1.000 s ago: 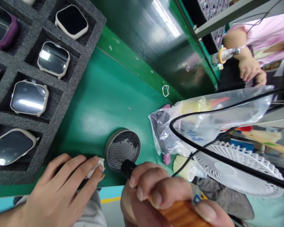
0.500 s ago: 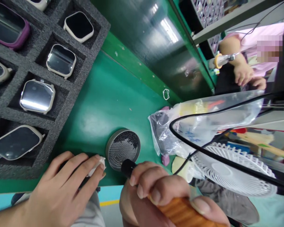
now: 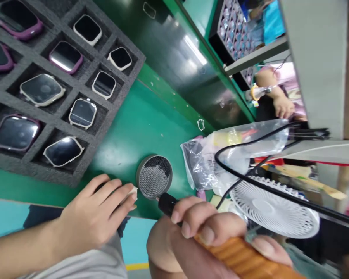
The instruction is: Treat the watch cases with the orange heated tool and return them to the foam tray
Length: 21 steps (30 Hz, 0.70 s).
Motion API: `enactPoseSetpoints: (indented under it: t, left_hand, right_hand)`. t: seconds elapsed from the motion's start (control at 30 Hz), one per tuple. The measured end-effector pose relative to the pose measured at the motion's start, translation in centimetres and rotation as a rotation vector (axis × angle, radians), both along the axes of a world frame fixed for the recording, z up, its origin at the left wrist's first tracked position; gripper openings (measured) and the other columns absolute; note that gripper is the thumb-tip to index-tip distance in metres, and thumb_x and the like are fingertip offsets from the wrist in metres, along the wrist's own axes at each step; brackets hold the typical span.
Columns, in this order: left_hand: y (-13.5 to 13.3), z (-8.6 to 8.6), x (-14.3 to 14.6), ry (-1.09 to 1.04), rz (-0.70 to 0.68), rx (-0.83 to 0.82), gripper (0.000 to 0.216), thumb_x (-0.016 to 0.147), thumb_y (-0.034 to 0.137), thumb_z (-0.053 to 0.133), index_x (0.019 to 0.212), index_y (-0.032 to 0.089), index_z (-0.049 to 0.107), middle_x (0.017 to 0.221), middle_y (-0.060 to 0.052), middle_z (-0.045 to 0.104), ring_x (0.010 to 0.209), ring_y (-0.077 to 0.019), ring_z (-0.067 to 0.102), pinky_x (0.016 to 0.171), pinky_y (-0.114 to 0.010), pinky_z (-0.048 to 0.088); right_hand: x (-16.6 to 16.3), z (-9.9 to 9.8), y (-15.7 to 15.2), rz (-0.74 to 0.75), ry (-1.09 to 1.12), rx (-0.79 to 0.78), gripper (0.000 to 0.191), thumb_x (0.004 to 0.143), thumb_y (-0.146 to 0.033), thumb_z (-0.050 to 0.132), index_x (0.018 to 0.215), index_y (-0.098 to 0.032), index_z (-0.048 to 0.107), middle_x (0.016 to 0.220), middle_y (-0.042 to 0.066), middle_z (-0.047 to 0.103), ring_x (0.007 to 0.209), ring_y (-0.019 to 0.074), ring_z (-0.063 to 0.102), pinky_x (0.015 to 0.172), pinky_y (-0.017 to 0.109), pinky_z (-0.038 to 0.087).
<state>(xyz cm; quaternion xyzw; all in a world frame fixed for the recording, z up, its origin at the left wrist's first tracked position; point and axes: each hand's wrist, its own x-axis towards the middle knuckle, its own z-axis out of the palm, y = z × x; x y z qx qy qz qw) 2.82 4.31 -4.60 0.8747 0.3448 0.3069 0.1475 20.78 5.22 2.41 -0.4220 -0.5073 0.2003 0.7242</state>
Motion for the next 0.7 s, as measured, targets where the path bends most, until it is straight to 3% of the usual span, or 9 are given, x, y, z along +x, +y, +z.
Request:
enactPoseSetpoints:
  t: [0.27,0.53,0.7]
  left_hand:
    - [0.6,0.6,0.4,-0.018,0.039,-0.011,0.020,0.101,0.026,0.064,0.113,0.018,0.078,0.120,-0.004,0.077,0.105,-0.0259,0.064,0.096,-0.049,0.044]
    - [0.2,0.2,0.3,-0.017,0.026,-0.044,0.026,0.101,0.024,0.059,0.117,0.018,0.078,0.123,-0.006,0.076,0.108,-0.0277,0.063,0.099,-0.050,0.043]
    - [0.2,0.2,0.2,-0.011,0.015,-0.028,0.028,0.101,0.023,0.056,0.119,0.016,0.077,0.124,-0.008,0.075,0.109,-0.0285,0.063,0.098,-0.050,0.043]
  right_hand:
    - [-0.2,-0.4,-0.9,0.240,-0.064,-0.069,0.032,0.101,-0.044,0.053,0.126,-0.024,0.052,0.085,-0.009,0.061,0.059,0.0073,0.062,0.047,0.030,0.056]
    - [0.2,-1.8,-1.1,0.225,-0.065,-0.074,0.037,0.097,-0.048,0.058,0.128,-0.029,0.050,0.080,-0.009,0.054,0.054,0.0075,0.054,0.042,0.028,0.048]
    - [0.6,-2.1,-1.3,0.249,-0.074,-0.086,0.037,0.097,-0.048,0.056,0.129,-0.032,0.047,0.083,-0.008,0.055,0.058,0.0095,0.056,0.045,0.029,0.050]
